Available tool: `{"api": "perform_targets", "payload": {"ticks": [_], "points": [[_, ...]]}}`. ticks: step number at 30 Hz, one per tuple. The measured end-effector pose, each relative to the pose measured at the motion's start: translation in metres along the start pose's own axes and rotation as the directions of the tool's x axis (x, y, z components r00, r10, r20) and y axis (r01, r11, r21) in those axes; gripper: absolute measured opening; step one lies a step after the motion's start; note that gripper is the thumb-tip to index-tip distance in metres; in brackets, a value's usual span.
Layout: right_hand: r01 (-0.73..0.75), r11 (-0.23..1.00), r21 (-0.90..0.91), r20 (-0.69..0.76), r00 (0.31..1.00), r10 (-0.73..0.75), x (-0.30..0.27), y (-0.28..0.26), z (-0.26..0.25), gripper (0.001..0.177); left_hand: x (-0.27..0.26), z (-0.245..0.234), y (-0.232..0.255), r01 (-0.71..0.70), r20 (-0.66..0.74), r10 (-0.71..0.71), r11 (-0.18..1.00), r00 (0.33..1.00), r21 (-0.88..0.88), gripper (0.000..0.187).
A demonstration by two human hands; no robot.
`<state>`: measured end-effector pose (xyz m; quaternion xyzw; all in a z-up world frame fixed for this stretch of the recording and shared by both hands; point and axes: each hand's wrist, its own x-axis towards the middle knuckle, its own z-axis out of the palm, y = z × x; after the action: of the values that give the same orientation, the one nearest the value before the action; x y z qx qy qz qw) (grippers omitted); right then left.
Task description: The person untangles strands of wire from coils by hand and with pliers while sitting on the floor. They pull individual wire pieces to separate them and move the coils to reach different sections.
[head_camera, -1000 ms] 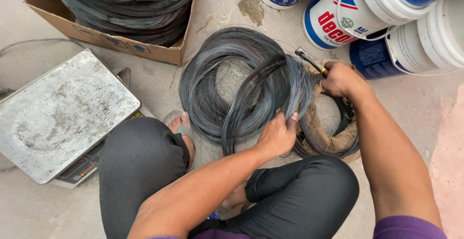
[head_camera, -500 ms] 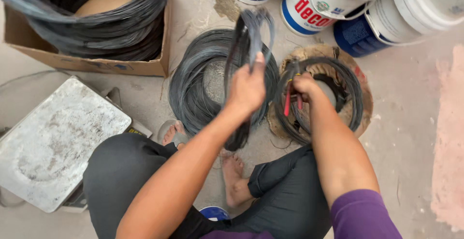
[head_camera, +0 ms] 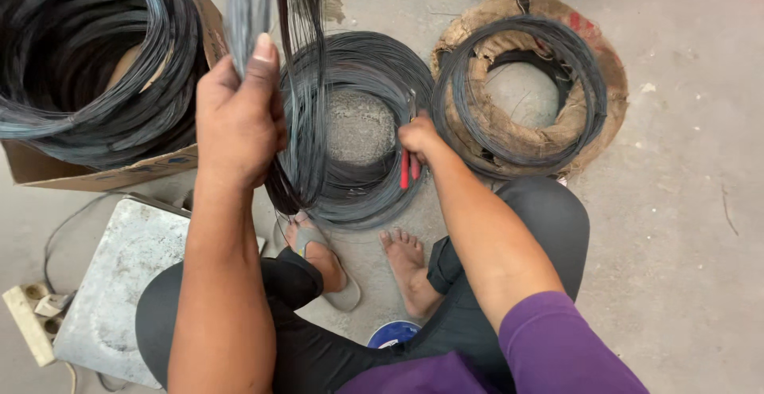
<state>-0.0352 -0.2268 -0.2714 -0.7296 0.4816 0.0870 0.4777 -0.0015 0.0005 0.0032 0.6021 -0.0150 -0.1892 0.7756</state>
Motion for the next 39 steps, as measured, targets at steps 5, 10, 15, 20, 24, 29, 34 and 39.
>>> {"api": "perform_targets", "payload": {"ticks": [5, 10, 15, 20, 24, 29, 34, 39], "points": [[0.007, 1.0, 0.029, -0.028, 1.0, -0.006, -0.013, 0.024, 0.028, 0.051, -0.01, -0.008, 0.017, -0.224, 0.006, 0.226, 0.963, 0.974, 0.15, 0.036], [0.003, 1.0, 0.002, 0.007, 1.0, -0.003, -0.034, 0.012, 0.019, 0.05, -0.017, -0.016, 0.023, -0.53, 0.164, 0.508, 0.766, 0.846, 0.364, 0.036], [-0.089, 0.993, -0.081, 0.073, 0.993, 0.095, -0.069, -0.026, -0.001, 0.068, -0.015, -0.016, 0.02, -0.659, 0.139, 0.648, 0.707, 0.749, 0.256, 0.034], [0.029, 0.98, -0.195, 0.087, 0.996, -0.012, -0.047, 0.003, 0.009, 0.053, -0.019, -0.017, 0.028, -0.555, 0.014, 0.558, 0.822, 0.83, 0.13, 0.04], [-0.099, 0.95, -0.296, 0.143, 0.979, 0.147, -0.066, -0.007, -0.007, 0.068, -0.028, -0.028, 0.042, -0.511, 0.045, 0.513, 0.836, 0.857, 0.198, 0.041], [-0.012, 0.79, -0.613, 0.031, 0.999, 0.039, -0.044, 0.007, -0.035, 0.063, -0.038, -0.063, 0.052, -0.492, 0.035, 0.504, 0.822, 0.863, 0.285, 0.039], [0.081, 0.778, -0.624, 0.002, 0.995, -0.102, -0.043, 0.002, -0.044, 0.043, -0.042, -0.065, 0.055, -0.483, 0.056, 0.52, 0.742, 0.853, 0.464, 0.036], [-0.04, 0.961, -0.273, 0.511, 0.84, 0.18, -0.087, -0.041, -0.031, 0.066, -0.037, -0.055, 0.056, -0.466, 0.004, 0.502, 0.799, 0.865, 0.38, 0.036]]}}
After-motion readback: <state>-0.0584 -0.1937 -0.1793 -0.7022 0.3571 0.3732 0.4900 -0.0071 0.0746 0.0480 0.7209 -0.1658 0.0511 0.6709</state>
